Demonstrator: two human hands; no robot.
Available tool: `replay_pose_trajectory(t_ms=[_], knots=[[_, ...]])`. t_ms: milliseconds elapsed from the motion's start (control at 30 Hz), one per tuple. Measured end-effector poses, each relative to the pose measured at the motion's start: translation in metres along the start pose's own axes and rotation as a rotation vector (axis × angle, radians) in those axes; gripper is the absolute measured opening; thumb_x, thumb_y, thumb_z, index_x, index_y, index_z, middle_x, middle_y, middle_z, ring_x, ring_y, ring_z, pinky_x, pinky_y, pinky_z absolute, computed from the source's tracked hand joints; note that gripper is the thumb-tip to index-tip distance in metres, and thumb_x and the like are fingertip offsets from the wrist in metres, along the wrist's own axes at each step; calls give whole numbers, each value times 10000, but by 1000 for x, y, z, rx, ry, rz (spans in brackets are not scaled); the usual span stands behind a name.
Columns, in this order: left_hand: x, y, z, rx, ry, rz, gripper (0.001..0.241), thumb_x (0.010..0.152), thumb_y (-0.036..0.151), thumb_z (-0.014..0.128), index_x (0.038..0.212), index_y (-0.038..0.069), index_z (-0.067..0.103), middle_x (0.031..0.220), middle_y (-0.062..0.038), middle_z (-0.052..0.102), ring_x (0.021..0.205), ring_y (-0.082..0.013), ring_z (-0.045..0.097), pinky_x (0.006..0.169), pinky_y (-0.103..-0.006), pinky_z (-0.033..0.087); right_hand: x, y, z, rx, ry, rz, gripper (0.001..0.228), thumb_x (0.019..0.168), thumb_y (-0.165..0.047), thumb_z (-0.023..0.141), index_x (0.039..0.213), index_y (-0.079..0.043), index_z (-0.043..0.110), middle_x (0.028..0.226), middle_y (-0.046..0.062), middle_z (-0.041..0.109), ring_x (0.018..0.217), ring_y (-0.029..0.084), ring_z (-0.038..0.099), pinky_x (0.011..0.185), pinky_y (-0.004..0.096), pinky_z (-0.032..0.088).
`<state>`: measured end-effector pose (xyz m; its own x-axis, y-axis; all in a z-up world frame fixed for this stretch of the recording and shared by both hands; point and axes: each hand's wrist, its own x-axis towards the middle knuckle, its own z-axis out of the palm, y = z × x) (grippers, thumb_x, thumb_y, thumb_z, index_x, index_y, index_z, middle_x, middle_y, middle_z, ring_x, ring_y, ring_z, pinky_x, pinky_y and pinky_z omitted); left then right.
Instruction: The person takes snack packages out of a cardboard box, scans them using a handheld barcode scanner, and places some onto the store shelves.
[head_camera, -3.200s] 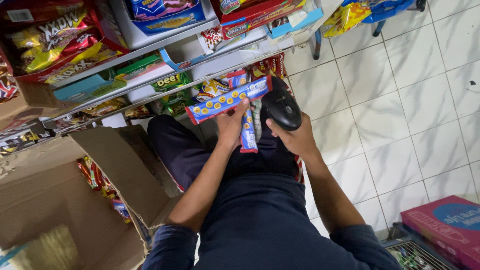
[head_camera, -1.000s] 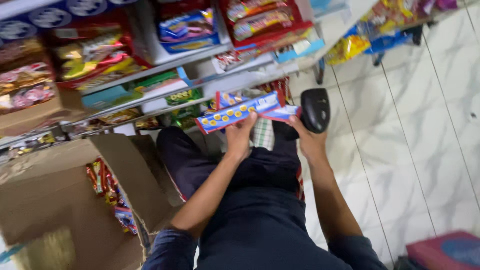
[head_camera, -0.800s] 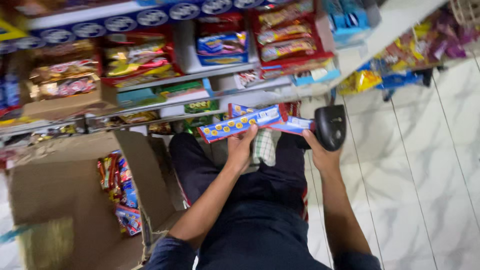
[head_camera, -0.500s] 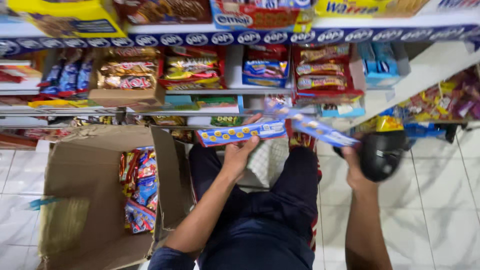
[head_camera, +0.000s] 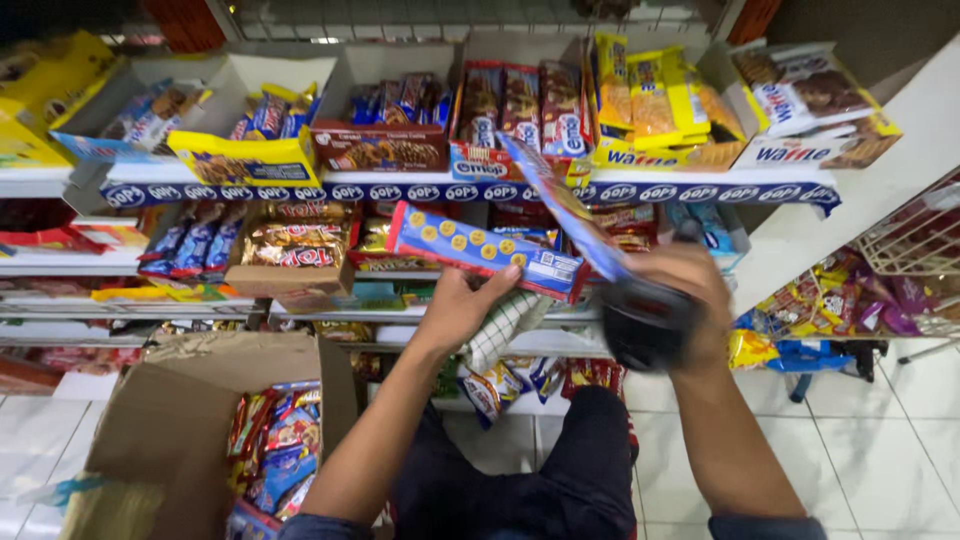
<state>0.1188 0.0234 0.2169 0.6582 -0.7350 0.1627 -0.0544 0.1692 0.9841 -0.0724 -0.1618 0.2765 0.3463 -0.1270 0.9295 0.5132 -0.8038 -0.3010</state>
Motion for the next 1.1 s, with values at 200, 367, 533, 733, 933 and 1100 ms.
replay_pose_trajectory(t_ms=[200, 367, 533, 733, 933, 1100], knots=[[14, 14, -14, 193, -48, -2, 213, 945, 200, 734, 1068, 27, 737, 1019, -15, 757, 948, -91, 673, 876, -296, 555, 64, 13, 50, -488, -199, -395, 220, 920, -109, 713, 1099, 7, 661, 1141, 138, 697, 1022, 306, 682, 922, 437, 525], [16, 12, -17, 114, -110, 4, 204, 925, 199, 749, 1054, 44, 715, 1003, -12, 751, 940, -99, 683, 862, -305, 568, 90, 19, 77, -564, -171, -350, 260, 892, -93, 701, 1132, 3, 672, 1181, 121, 698, 1057, 303, 692, 932, 427, 516], [12, 21, -18, 145, -145, -1, 203, 919, 197, 761, 1057, 50, 735, 1019, -21, 766, 962, -98, 692, 886, -308, 565, 99, 3, 73, -597, -239, -208, 354, 838, -125, 698, 1164, 6, 654, 1242, 145, 696, 1100, 323, 691, 962, 430, 513], [9, 29, -12, 139, -291, 127, 224, 920, 161, 781, 1102, 34, 751, 1073, -19, 763, 1027, -96, 670, 945, -314, 544, 49, -13, 40, -360, -184, 22, 418, 808, -93, 799, 1167, 33, 627, 1144, 178, 676, 1021, 346, 684, 885, 410, 545], [23, 31, -2, 108, -339, 186, 250, 907, 125, 802, 1128, 22, 745, 1066, -30, 762, 1015, -112, 677, 939, -329, 558, -13, 8, 13, 260, -83, 583, 412, 798, -60, 839, 1161, -19, 650, 1065, 88, 712, 952, 143, 691, 842, 304, 569], [45, 20, 13, -29, -333, 177, 252, 916, 129, 793, 1128, 15, 719, 1059, -27, 742, 998, -118, 676, 911, -320, 566, -43, 8, 22, 286, 53, 542, 353, 885, -47, 774, 1184, -46, 587, 1125, 56, 667, 1000, 127, 662, 884, 278, 556]])
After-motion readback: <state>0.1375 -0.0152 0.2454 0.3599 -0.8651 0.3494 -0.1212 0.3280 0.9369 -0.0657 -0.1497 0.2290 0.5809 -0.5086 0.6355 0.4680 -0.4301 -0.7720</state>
